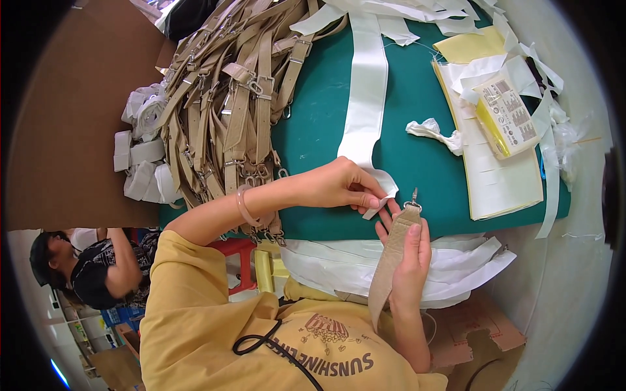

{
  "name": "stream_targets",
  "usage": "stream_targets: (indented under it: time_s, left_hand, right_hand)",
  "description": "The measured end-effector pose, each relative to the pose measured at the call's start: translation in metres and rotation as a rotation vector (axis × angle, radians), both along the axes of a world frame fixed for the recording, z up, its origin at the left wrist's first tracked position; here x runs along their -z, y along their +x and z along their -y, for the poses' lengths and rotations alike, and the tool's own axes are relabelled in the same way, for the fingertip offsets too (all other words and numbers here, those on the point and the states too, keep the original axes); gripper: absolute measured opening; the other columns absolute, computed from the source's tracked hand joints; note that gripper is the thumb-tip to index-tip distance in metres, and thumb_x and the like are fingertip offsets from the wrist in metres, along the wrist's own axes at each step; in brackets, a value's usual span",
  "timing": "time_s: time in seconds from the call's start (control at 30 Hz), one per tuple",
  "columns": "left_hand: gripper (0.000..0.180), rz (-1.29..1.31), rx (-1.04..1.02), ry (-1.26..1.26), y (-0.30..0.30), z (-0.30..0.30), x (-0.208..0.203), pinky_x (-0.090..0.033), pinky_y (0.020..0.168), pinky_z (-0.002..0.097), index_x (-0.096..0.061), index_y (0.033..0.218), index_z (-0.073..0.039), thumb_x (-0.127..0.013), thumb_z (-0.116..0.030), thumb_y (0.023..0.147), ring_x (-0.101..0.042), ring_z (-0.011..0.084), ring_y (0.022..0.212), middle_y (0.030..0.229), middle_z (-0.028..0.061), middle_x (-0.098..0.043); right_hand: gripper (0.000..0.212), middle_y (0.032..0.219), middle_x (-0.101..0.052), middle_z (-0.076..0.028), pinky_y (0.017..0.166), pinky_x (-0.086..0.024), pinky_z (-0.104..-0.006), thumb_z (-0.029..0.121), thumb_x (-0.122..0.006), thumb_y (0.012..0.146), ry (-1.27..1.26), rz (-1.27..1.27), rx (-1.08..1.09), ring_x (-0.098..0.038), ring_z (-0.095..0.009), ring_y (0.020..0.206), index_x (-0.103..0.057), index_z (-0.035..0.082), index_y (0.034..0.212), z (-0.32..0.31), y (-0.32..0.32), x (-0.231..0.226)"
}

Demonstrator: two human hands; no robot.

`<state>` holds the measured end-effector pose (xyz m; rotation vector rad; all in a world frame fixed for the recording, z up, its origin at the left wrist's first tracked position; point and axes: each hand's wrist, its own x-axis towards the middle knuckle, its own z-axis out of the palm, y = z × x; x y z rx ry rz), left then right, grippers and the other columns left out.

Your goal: Packaging fabric belts into white protective sleeves and organizing them.

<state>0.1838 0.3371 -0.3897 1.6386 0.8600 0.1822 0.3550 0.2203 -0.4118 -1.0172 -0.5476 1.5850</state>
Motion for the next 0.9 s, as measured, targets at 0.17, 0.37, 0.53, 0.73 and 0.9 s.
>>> stream_targets:
  time_s: [0.17,0.37,0.53,0.73,0.9]
  left_hand:
    - [0.024,-0.007,-0.031,0.001,0.002,0.004,0.000,-0.049,0.059,0.0246,-0.069,0.103,0.000,-0.063,-0.020,0.090,-0.058,0.0096,0.061,0.069,0.0050,-0.065]
    - [0.020,-0.031,-0.051,0.074,-0.001,0.010,0.009,-0.049,0.058,0.0267,-0.068,0.099,0.001,-0.061,-0.016,0.091,-0.057,0.0110,0.060,0.066,0.0052,-0.062]
    - [0.015,-0.019,-0.046,0.198,-0.003,0.017,0.011,-0.049,0.058,0.0271,-0.065,0.094,0.001,-0.063,-0.013,0.089,-0.058,0.0113,0.063,0.074,0.0056,-0.064]
    - [0.011,-0.029,-0.290,0.240,0.015,0.050,0.000,-0.051,0.061,0.0279,-0.065,0.091,-0.002,-0.067,-0.005,0.081,-0.063,0.0169,0.067,0.078,0.0092,-0.066]
    - [0.014,-0.158,-0.263,0.459,0.027,0.065,0.001,-0.052,0.063,0.0294,-0.063,0.091,-0.001,-0.067,-0.003,0.077,-0.065,0.0195,0.069,0.079,0.0098,-0.064]
  right_hand:
    - [0.046,0.135,-0.045,-0.024,0.105,-0.037,-0.0443,0.033,-0.035,0.102,-0.016,-0.021,0.002,-0.048,-0.034,0.125,-0.038,-0.003,0.130,0.000,0.001,-0.001]
    - [0.047,0.136,-0.045,-0.024,0.104,-0.038,-0.0437,0.034,-0.035,0.102,-0.030,-0.035,0.001,-0.048,-0.033,0.125,-0.037,-0.002,0.131,0.000,0.000,-0.002]
    - [0.045,0.139,-0.043,-0.023,0.105,-0.037,-0.0428,0.034,-0.035,0.102,-0.008,-0.032,-0.017,-0.045,-0.033,0.128,-0.037,-0.002,0.130,0.001,0.001,-0.002]
    - [0.038,0.101,-0.063,-0.016,0.082,-0.050,-0.0332,0.031,-0.039,0.102,0.121,0.446,-0.208,-0.063,-0.021,0.094,-0.050,-0.002,0.118,0.012,0.014,-0.015]
    - [0.027,0.072,-0.061,-0.010,0.048,-0.048,-0.0257,0.025,-0.040,0.101,-0.104,0.297,-0.408,-0.059,-0.013,0.054,-0.052,0.000,0.104,0.027,0.028,-0.028]
